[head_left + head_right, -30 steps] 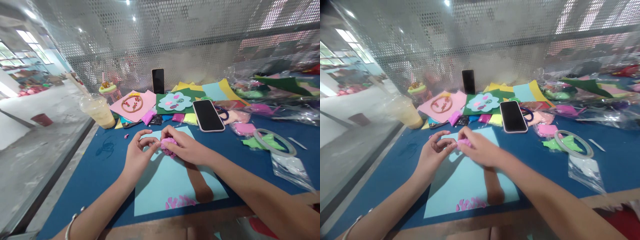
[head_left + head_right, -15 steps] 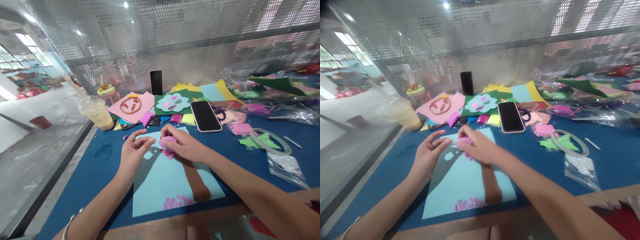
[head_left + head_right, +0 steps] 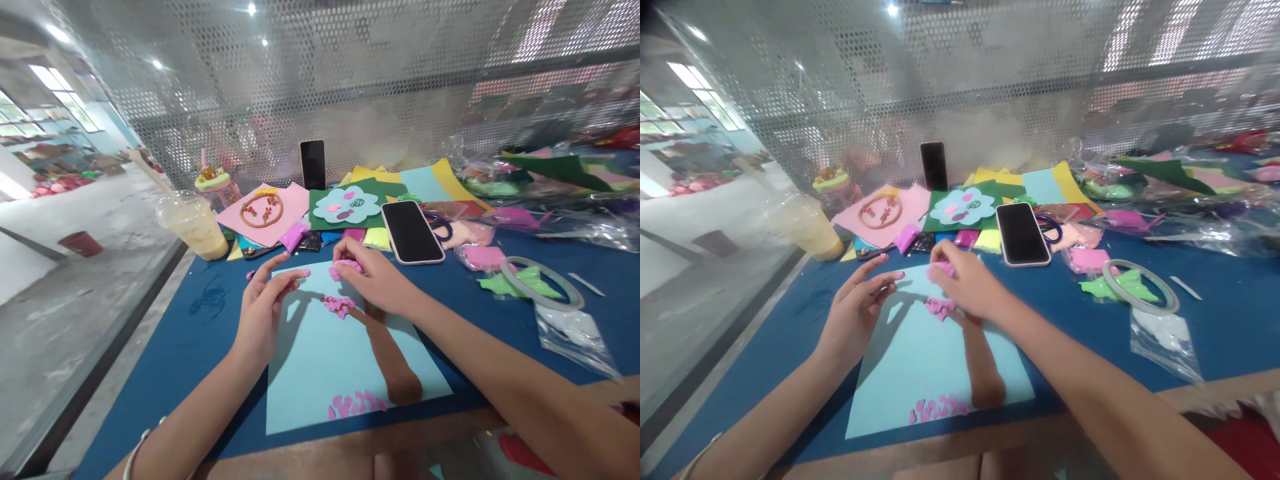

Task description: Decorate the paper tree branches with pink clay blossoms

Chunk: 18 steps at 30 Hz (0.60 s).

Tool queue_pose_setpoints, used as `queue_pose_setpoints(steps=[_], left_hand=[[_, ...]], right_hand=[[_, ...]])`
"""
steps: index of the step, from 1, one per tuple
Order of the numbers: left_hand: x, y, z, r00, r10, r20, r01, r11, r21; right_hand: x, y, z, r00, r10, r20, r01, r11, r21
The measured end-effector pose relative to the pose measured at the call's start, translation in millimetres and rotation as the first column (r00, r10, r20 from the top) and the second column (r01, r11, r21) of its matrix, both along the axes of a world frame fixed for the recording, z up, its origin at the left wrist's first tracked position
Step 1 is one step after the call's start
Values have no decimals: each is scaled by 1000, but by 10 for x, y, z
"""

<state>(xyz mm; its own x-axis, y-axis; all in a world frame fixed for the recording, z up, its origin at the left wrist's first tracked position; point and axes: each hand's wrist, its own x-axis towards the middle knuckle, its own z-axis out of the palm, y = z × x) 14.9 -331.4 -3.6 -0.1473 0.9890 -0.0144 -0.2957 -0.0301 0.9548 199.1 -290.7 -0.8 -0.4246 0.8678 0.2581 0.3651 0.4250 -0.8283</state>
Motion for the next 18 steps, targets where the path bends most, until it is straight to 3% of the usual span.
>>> queue_pose_setpoints(steps=[6, 12, 15, 18], left_hand=[[-9, -4, 26, 997, -32, 69, 33, 999, -10], [-3, -21, 65, 993, -60, 102, 64, 997, -43], [-4, -17, 64, 986, -77, 147, 85, 995, -50], [0, -17, 62, 982, -89, 166, 98, 994, -50]], right_hand=[[63, 69, 4, 979, -136, 155, 121, 988, 99], [148, 211, -89, 929, -204, 309, 145, 968, 204], [150, 247, -129, 924, -224, 310, 136, 950, 282], [97, 198, -104, 959, -199, 200, 121, 930, 347]])
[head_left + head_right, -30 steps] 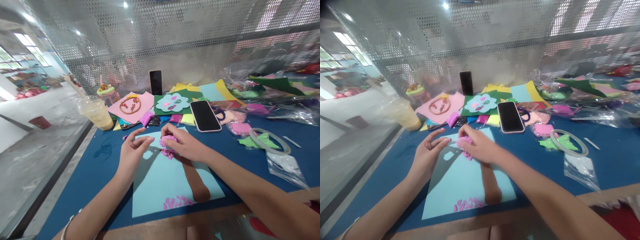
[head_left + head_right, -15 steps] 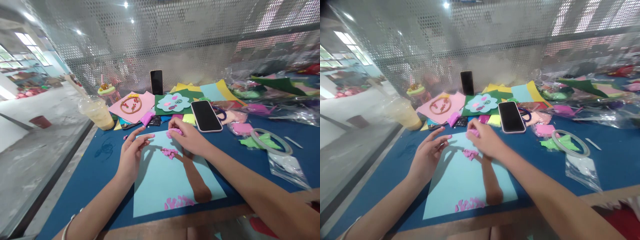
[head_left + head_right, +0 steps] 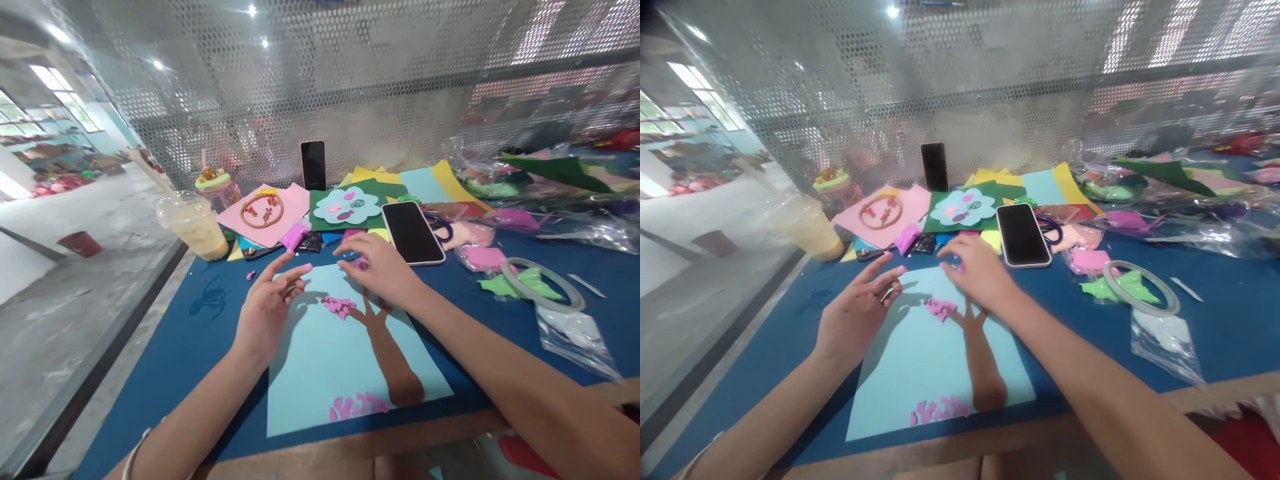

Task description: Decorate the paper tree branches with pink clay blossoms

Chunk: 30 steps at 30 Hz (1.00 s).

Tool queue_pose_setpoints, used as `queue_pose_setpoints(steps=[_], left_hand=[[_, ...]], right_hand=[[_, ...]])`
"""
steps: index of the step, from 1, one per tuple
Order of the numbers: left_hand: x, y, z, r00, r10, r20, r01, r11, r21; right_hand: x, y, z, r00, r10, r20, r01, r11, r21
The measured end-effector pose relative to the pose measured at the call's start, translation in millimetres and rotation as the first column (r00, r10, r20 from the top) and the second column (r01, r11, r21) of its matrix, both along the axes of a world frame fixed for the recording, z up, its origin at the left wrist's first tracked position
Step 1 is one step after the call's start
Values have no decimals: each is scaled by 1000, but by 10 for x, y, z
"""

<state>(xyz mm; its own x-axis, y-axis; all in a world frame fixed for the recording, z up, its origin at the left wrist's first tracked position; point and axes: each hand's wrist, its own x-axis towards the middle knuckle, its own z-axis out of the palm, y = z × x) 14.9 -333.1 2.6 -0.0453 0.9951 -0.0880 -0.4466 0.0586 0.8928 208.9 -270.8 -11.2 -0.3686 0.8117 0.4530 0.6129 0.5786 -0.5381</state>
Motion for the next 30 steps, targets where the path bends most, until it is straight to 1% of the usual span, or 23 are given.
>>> queue_pose_setpoints(steps=[4, 6, 10, 17, 26, 30], left_hand=[[10, -12, -10, 1000, -21, -10, 21, 1000, -6], [11, -15, -24, 999, -35, -12, 35, 999, -2], [5, -13, -53, 998, -64, -27, 64, 998, 14], [1, -26, -58, 994, -81, -68, 82, 996, 17], [5, -30, -92, 989, -112, -92, 115, 993, 28], [2, -33, -78, 991, -98, -89, 102, 994, 34]], right_hand=[[-104, -141, 80, 972, 172, -163, -167, 985, 45], [-140, -190, 96, 955, 210, -209, -202, 978, 61], [-160, -211, 78, 944, 201, -263, -189, 979, 70], [-152, -211, 88, 945, 170, -278, -164, 985, 46], [-175, -232, 83, 956, 167, -243, -150, 985, 83], [-130, -203, 110, 965, 160, -210, -144, 986, 89]])
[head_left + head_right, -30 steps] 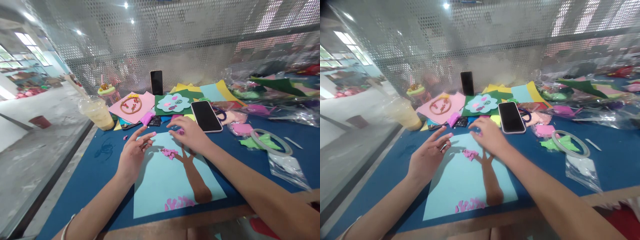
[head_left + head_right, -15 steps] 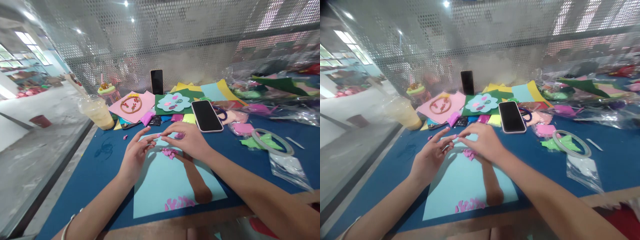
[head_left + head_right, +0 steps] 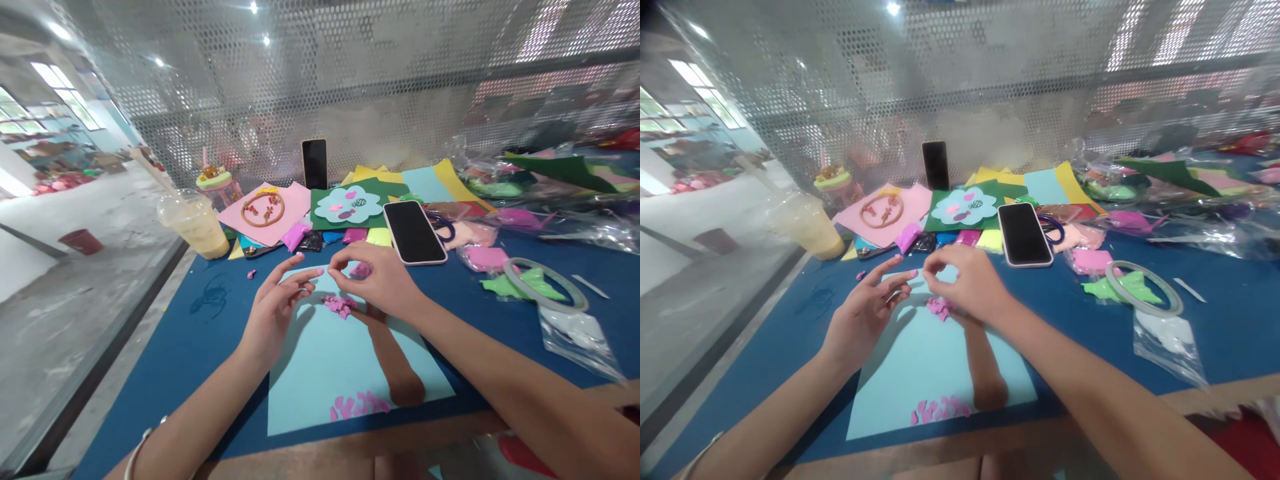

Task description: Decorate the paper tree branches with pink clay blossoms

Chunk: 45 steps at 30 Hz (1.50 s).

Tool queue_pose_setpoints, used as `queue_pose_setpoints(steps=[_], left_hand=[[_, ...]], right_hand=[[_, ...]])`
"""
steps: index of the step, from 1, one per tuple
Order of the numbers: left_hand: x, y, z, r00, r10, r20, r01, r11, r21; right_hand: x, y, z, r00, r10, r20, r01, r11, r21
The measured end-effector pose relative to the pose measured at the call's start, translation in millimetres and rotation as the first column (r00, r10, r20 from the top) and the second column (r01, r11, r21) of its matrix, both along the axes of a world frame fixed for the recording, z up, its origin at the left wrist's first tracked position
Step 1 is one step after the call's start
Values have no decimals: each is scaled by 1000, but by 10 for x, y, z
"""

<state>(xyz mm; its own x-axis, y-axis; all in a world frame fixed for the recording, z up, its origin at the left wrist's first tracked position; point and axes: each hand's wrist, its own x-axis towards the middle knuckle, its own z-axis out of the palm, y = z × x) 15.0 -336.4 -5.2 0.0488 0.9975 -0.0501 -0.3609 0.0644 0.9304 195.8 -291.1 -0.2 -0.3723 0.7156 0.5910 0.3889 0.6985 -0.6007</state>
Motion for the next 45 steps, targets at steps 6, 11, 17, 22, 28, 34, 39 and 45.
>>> queue_pose_setpoints(steps=[6, 11, 17, 22, 28, 34, 39, 45], left_hand=[[7, 1, 33, 999, 41, 17, -40, 999, -20], [7, 4, 31, 999, 35, 35, -34, 999, -27], [4, 10, 35, 998, 38, 48, -35, 998, -47], [-2, 22, 27, 998, 33, 59, -30, 998, -50], [-5, 22, 26, 998, 6, 59, -4, 999, -41], [-17, 31, 22, 998, -15, 60, 18, 999, -41], [-4, 4, 31, 994, -45, 100, 49, 998, -40], [15, -12, 38, 982, -120, 145, 123, 992, -11]], right_hand=[[270, 218, 37, 874, -149, 462, 108, 987, 115], [354, 239, 68, 702, -190, 687, 208, 976, 58], [377, 186, 99, 646, -208, 735, 219, 972, 83], [383, 226, 78, 620, -198, 759, 181, 978, 107], [321, 214, 71, 544, -346, 765, 253, 936, 243], [322, 261, -26, 627, -467, 624, 328, 884, 331], [228, 211, -66, 878, -338, 338, 147, 864, 481], [90, 85, -57, 951, -230, 208, 41, 758, 651]])
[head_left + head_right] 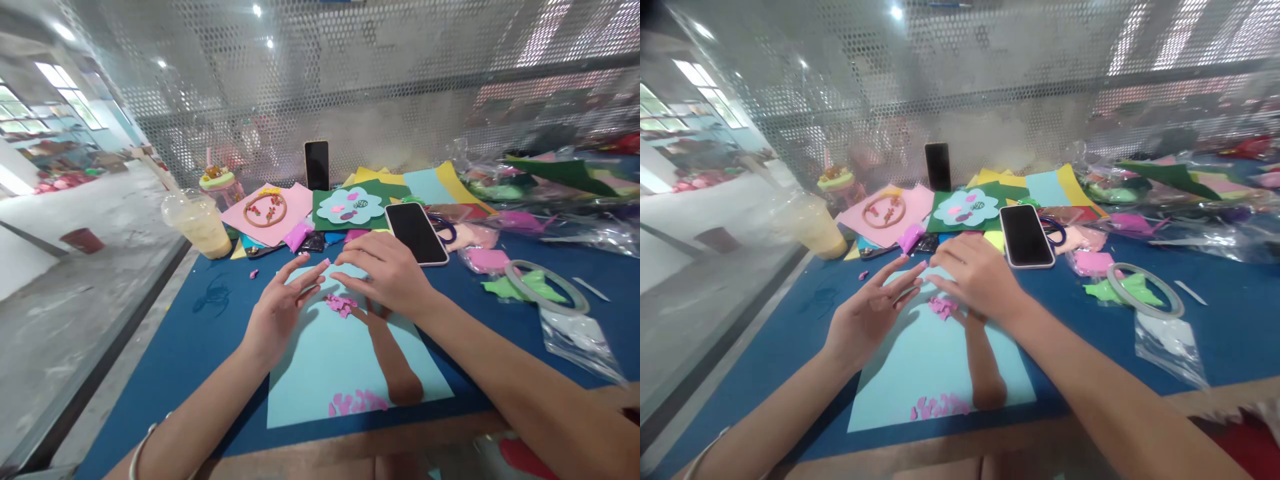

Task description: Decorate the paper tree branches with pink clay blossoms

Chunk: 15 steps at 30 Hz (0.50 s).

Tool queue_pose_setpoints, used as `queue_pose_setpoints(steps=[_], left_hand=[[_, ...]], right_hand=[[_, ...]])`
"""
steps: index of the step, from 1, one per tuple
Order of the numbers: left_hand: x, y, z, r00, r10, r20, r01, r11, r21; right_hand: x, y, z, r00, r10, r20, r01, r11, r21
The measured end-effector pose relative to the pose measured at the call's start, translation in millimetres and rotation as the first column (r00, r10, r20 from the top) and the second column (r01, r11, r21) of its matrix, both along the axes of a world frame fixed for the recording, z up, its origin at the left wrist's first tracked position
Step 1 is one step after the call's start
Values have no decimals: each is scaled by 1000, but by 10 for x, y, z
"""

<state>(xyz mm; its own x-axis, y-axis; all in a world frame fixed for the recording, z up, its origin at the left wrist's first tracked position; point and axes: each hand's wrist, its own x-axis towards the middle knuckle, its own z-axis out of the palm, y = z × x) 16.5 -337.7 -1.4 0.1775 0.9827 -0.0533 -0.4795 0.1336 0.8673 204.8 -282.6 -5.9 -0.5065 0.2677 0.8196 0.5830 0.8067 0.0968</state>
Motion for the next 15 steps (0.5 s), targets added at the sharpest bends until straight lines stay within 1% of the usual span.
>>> queue_pose_setpoints(steps=[8, 15], left_hand=[[-4, -20, -3, 998, -61, -8, 61, 998, -4], [4, -14, 10, 998, -63, -7, 63, 998, -14]], right_hand=[[-23, -12, -1, 1000, -24, 6, 23, 994, 105], [-26, -27, 12, 999, -41, 16, 39, 992, 123]])
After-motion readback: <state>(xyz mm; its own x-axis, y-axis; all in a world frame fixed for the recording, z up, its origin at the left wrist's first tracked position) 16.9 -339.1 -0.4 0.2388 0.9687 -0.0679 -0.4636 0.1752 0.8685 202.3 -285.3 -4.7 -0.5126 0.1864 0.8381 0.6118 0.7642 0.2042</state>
